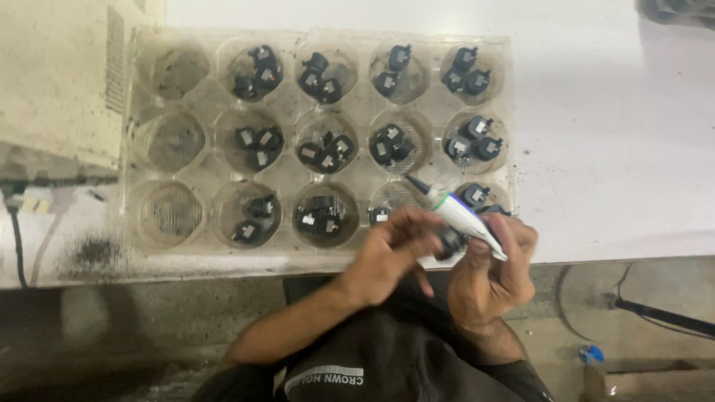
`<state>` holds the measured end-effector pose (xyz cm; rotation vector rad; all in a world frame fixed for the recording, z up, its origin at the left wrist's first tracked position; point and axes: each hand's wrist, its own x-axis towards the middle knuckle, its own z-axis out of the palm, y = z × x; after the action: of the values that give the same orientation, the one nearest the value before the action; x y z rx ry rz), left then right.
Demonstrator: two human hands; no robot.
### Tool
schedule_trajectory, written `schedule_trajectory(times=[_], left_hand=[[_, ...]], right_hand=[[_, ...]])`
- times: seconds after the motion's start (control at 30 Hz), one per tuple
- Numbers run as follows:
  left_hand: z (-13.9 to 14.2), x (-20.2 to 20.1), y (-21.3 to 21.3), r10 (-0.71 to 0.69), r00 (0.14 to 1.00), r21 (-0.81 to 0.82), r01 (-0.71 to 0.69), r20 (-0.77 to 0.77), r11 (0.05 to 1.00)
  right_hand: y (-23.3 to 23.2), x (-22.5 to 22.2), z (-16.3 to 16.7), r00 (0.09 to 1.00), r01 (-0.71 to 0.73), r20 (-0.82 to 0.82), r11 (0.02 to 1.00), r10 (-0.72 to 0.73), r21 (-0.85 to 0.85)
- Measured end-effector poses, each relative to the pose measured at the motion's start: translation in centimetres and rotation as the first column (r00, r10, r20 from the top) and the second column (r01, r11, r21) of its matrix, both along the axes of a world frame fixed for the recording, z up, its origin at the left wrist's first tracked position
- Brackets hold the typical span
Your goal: The person picks black plug-shaped components one at a time from a molded tray and squeezes adhesive from a small tube onto each component, then places it back in the tray. They repeat this gluing cycle across many components in the tray.
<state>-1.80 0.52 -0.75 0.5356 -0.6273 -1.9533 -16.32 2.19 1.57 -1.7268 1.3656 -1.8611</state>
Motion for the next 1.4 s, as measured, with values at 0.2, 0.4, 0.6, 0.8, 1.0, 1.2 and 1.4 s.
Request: schedule_trajectory(times=[0.2,0.4,0.6,0.8,1.0,1.2,1.4], left_hand=[[1.6,4.9,-2.1,0.262,0.965,0.039,-0.260,-0.034,0.965],[2.3,4.9,-1.8,0.259,0.962,0.017,-0.258,-0.083,0.966],[2.0,5.2,-1.8,0.250,0.967,0.025,-0.249,-0.051,0.968],[1.7,5.2,-1.6,0.254,0.965,0.034,-0.252,-0.063,0.967],[1.3,4.9,-1.2,0.245,0.963,0.079,-0.238,-0.109,0.968],[0.3,3.7,-0.9,0.253,0.954,0.156,-0.229,-0.159,0.961],[0.2,3.6,-1.0,0.224,0.965,0.190,-0.196,-0.138,0.962]], right_hand=[[0.7,0.1,0.2,0.987,-0.033,-0.156,0.997,0.022,-0.067],[0.9,-0.2,0.4,0.942,-0.025,-0.334,0.994,-0.010,-0.102],[0.6,-0.2,0.3,0.939,-0.024,-0.343,0.992,-0.021,-0.126],[1.1,-0.6,0.1,0.942,-0.046,-0.336,0.992,0.003,-0.120],[1.4,-0.5,0.3,0.924,-0.041,-0.381,0.991,-0.010,-0.125],[1.3,-0.2,0.2,0.916,0.031,-0.390,0.986,-0.094,-0.165],[0.7,-0.3,0.2,0.900,-0.002,-0.426,0.978,-0.089,-0.208]])
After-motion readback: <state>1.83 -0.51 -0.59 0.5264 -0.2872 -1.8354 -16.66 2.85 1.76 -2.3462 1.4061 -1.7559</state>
